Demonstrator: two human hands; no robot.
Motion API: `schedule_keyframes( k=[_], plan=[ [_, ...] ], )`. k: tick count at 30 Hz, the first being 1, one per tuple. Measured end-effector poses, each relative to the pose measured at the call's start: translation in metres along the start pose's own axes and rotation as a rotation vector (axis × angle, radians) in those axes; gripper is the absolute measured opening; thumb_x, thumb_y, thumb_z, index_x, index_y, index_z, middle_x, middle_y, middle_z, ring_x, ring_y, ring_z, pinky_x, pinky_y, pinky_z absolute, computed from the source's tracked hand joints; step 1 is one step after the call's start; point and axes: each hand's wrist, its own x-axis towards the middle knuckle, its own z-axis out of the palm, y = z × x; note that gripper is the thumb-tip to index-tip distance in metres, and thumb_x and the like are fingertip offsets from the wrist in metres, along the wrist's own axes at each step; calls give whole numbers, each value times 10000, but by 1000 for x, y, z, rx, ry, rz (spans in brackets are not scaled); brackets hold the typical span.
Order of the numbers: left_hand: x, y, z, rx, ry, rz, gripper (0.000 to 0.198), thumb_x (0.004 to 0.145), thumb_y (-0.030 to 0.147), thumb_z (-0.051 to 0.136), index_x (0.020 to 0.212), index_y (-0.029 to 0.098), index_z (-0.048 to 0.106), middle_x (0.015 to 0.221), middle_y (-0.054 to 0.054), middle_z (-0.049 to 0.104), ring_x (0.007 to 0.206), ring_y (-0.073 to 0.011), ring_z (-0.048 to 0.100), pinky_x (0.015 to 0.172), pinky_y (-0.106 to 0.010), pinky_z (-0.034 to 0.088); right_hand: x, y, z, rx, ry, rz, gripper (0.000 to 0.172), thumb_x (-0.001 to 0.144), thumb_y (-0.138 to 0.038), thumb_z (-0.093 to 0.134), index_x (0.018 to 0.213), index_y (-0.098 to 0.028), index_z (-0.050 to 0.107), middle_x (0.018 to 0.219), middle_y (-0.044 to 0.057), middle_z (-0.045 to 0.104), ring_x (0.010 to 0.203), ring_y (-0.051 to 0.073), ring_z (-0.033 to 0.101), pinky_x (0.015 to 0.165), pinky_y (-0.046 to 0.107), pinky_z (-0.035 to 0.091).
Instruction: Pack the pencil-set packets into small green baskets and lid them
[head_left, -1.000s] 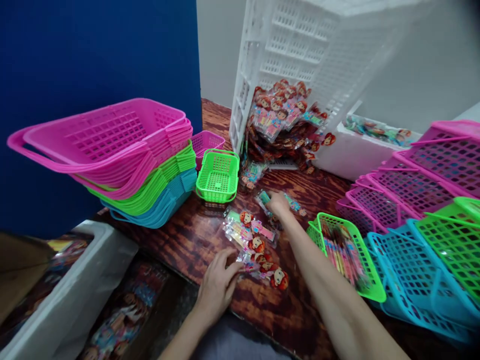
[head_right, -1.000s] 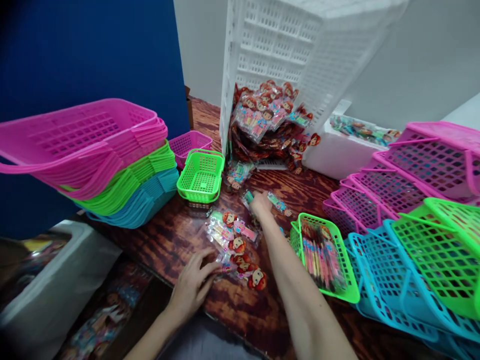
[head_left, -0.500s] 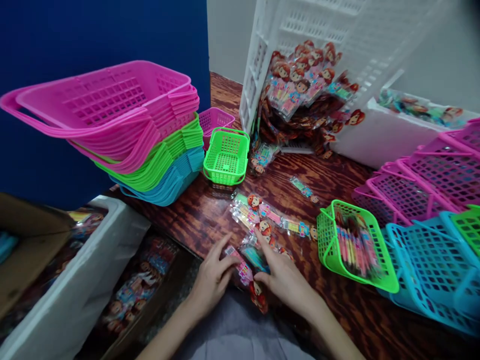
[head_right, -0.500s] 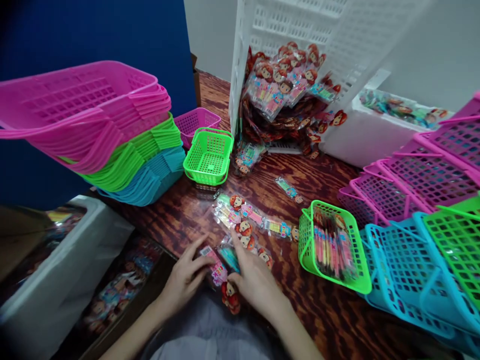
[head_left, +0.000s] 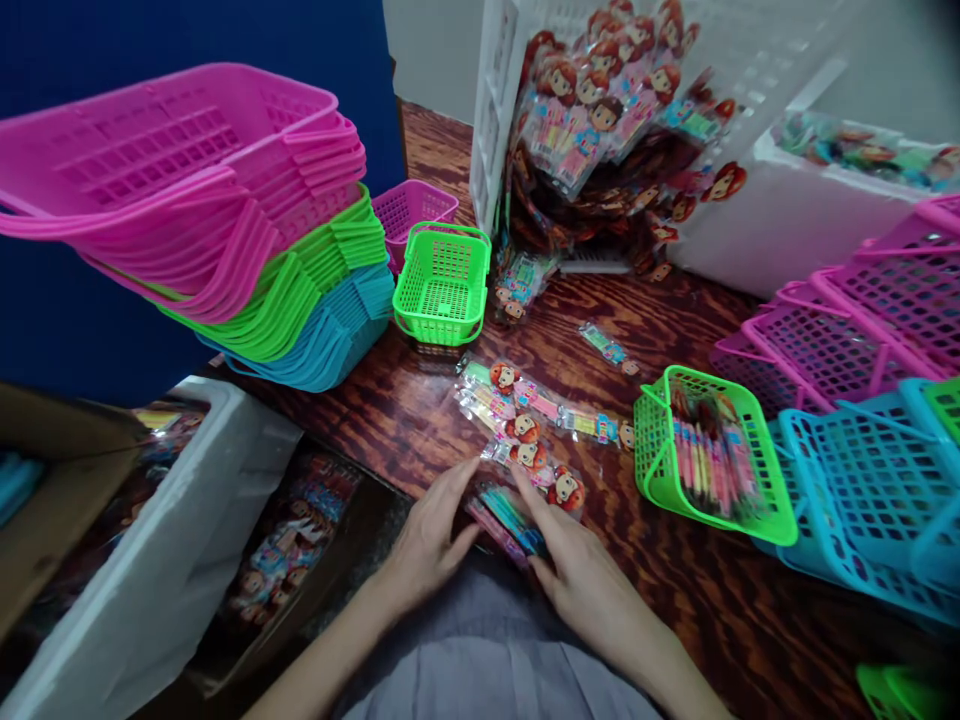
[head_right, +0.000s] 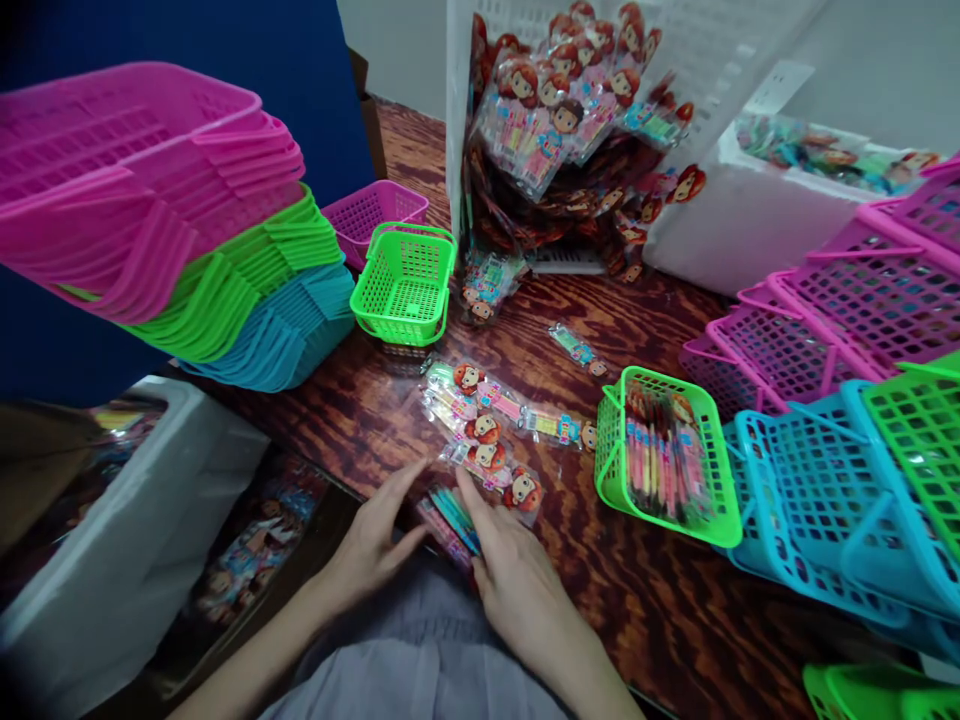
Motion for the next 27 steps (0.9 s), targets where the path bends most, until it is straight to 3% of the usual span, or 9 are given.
schedule_keyframes(
  k=[4, 9, 16, 27],
  plan=[
    [-5, 4, -4, -2, -77, -14, 705, 965, 175, 500, 1576, 238, 156, 1544, -140, 404, 1414, -255, 409, 1156, -467, 382, -4, 7, 1, 194, -40, 16, 977, 812, -117, 557, 1587, -397, 32, 1618, -21, 317, 1484, 194, 303, 1232, 475, 217],
    [-7, 9, -6, 20, -80, -33, 704, 975, 187, 493, 1583, 236, 141, 1552, -143, 397, 1417, -263, 411, 1161, -470, 376, -7, 19, 3, 273, -37, 63, 955, 813, -198, 639, 1587, -381, 110, 1654, -11, 221, 1517, 208, 212, 1243, 479, 163],
    [-8, 13, -3, 80, -44, -38, 780, 956, 160, 517, 1594, 250, 78, 1577, -145, 356, 1446, -274, 373, 1163, -472, 385, -15, 21, 3, 338, -58, 59, 913, 885, -342, 646, 1593, -363, 70, 1624, 32, 310, 1510, 222, 237, 1235, 502, 181],
    [-8, 19, -3, 64, -55, -81, 821, 936, 115, 515, 1594, 272, 51, 1600, -133, 307, 1476, -272, 314, 1178, -484, 358, -17, 18, 9, 203, -76, 72, 1010, 779, -190, 691, 1591, -361, 115, 1633, 29, 283, 1510, 237, 235, 1229, 483, 217]
  ],
)
